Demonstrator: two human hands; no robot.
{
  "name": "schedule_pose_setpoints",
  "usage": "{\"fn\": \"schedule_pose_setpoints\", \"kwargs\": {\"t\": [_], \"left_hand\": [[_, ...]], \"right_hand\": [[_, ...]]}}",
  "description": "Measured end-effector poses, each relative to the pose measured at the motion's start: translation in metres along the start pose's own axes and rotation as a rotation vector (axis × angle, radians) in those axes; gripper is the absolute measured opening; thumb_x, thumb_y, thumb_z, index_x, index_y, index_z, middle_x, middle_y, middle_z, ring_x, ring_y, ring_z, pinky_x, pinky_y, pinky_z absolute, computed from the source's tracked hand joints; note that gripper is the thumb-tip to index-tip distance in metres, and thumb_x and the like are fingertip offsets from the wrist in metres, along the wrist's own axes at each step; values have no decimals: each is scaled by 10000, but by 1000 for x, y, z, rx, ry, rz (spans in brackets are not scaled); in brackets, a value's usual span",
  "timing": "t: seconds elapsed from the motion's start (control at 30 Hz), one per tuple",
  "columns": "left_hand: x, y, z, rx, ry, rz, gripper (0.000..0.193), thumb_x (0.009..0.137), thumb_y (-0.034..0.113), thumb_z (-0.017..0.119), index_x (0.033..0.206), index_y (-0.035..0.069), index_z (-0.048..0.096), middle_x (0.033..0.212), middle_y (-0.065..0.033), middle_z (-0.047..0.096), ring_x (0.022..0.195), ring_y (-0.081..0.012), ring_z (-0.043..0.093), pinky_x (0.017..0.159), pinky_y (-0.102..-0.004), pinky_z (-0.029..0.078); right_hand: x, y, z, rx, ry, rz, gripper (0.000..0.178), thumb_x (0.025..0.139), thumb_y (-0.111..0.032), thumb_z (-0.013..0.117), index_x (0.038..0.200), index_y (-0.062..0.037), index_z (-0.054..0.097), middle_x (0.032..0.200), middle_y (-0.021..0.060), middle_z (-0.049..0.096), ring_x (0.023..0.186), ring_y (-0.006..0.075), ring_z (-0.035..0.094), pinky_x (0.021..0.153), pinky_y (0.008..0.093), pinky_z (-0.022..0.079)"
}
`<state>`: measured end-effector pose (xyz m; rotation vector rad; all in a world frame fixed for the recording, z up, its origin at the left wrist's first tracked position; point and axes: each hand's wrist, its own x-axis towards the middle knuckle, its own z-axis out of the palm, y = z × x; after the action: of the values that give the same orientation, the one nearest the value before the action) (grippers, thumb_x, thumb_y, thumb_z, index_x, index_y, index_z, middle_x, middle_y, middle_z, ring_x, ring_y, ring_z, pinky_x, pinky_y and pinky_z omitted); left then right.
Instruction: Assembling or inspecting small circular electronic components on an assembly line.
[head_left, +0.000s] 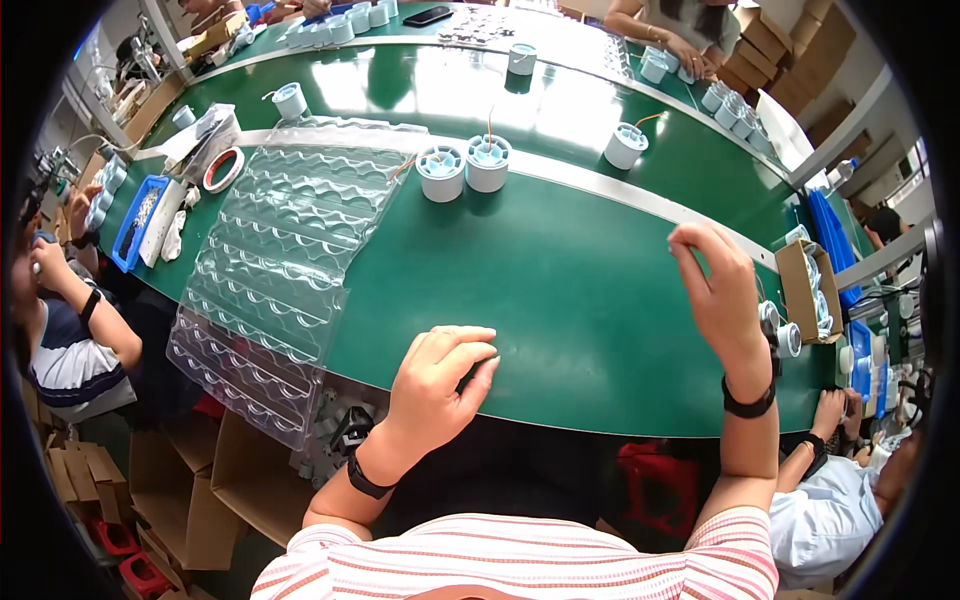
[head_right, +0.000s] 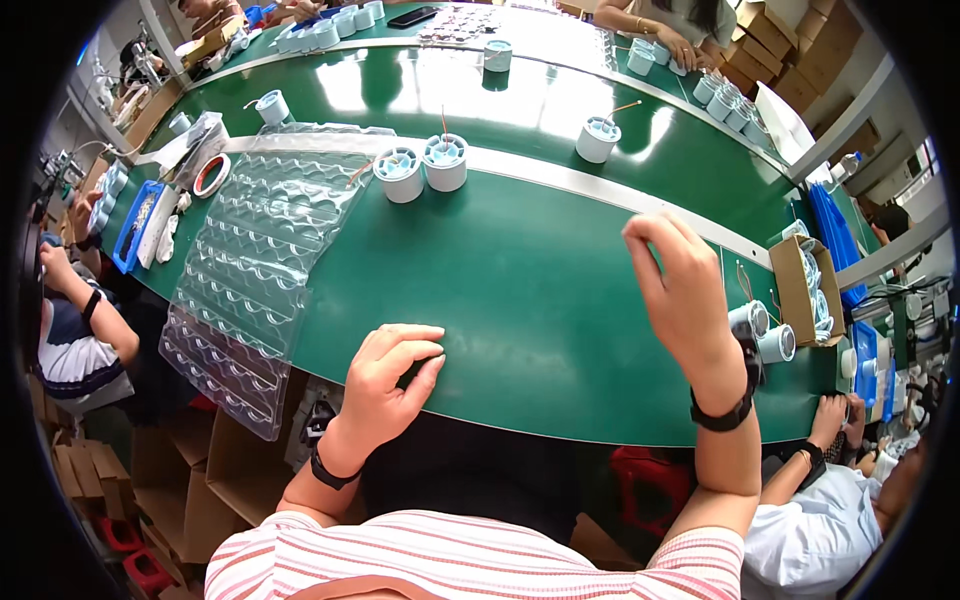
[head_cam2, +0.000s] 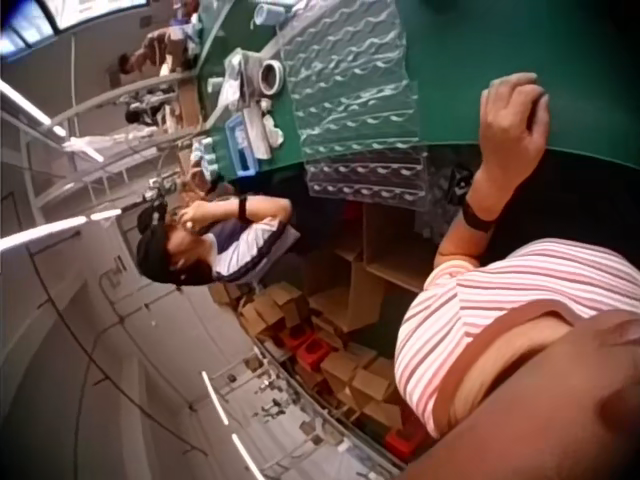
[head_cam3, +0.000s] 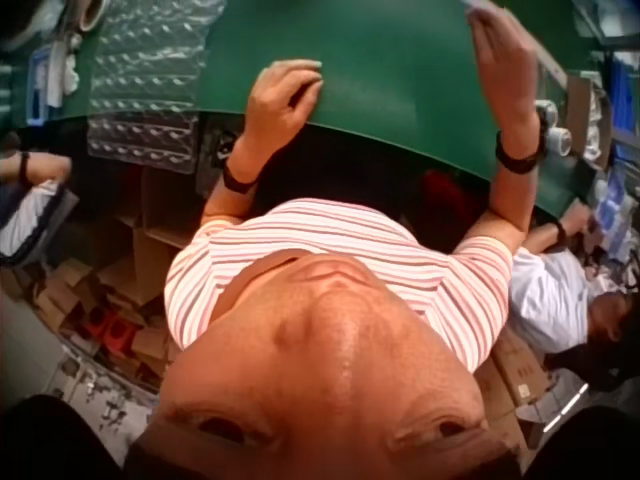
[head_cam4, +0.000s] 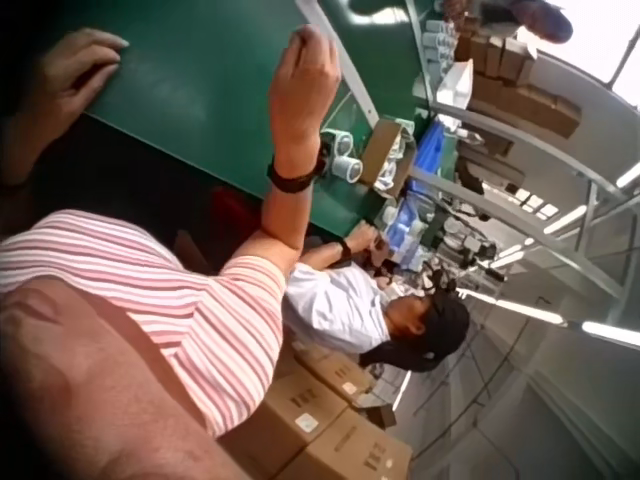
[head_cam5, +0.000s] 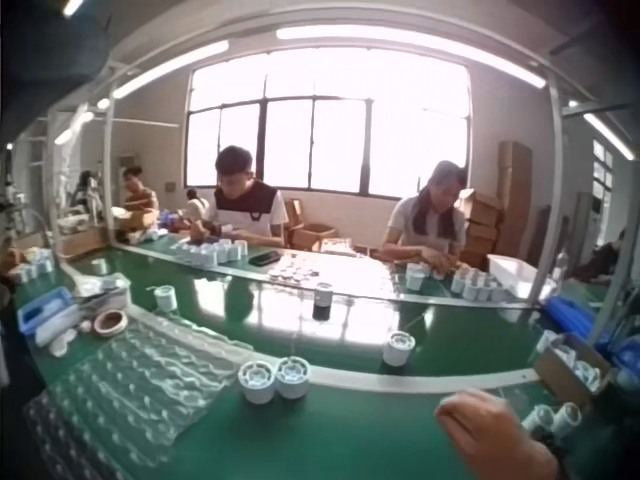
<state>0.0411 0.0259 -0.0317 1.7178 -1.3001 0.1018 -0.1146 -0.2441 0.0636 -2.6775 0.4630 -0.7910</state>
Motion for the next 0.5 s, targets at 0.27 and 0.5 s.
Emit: {"fn": "schedule_pose_setpoints", "kwargs": {"t": [0.27,0.5], "left_hand": [[-2,-1,7,-105,35,78,115,809,-3,738,898,44,682,981,-77,714,821,-252,663,707,-346,521],[-3,-2,2,-69,35,91,107,803,-25,732,875,40,686,942,-89,721,772,-253,667,670,-342,527]], "right_hand": [[90,165,96,-478,343,236,518,892,-262,714,1280,49,568,1222,244,587,1107,378,597,990,416,470],[103,79,128,133,168,-3,672,832,-244,812,1368,16,502,1196,211,576,1063,357,609,928,411,512]]}}
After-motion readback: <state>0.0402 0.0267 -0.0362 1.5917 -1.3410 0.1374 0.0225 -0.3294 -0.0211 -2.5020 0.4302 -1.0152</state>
